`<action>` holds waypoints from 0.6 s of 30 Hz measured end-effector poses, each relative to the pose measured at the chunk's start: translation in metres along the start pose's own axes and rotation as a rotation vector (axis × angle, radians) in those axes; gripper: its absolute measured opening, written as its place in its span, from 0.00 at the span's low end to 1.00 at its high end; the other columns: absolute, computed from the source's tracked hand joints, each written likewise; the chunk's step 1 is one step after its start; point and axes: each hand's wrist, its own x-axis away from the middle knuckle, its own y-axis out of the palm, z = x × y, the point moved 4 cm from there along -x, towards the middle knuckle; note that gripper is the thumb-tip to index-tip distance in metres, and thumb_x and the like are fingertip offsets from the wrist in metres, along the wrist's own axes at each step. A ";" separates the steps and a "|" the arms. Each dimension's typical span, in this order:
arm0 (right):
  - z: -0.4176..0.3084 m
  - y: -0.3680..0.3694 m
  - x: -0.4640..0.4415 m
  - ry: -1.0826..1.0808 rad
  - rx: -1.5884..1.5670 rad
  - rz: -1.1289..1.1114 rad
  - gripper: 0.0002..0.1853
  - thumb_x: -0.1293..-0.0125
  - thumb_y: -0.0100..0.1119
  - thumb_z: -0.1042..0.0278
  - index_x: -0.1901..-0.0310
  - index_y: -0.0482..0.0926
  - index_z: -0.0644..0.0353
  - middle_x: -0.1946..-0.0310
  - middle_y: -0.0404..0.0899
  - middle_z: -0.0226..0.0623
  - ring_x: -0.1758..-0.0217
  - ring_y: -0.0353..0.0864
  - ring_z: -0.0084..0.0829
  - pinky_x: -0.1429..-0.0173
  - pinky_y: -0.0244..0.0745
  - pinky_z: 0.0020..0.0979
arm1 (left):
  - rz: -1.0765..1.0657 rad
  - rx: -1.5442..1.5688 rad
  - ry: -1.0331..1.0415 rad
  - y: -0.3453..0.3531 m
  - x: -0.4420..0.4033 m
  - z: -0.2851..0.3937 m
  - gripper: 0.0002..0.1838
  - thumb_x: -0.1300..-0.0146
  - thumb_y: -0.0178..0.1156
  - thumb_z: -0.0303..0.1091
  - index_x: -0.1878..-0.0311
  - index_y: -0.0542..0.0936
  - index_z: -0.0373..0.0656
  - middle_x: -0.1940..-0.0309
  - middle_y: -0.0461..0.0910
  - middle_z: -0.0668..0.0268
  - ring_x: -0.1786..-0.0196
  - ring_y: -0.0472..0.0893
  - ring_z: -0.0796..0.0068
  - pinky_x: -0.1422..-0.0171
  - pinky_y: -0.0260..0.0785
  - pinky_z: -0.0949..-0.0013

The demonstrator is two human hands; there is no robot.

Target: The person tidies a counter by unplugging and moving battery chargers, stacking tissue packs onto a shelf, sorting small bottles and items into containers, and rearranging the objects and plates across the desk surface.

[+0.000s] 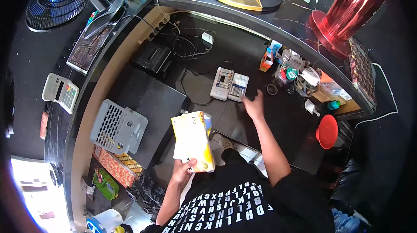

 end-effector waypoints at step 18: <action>-0.107 0.091 0.006 -0.446 0.850 -0.240 0.42 0.48 0.67 0.40 0.30 0.66 0.38 0.22 0.45 0.43 0.19 0.37 0.49 0.25 0.40 0.65 | 0.620 -1.000 0.348 -0.023 0.051 0.022 0.50 0.51 0.75 0.38 0.30 0.57 0.30 0.32 0.61 0.40 0.28 0.61 0.46 0.26 0.54 0.52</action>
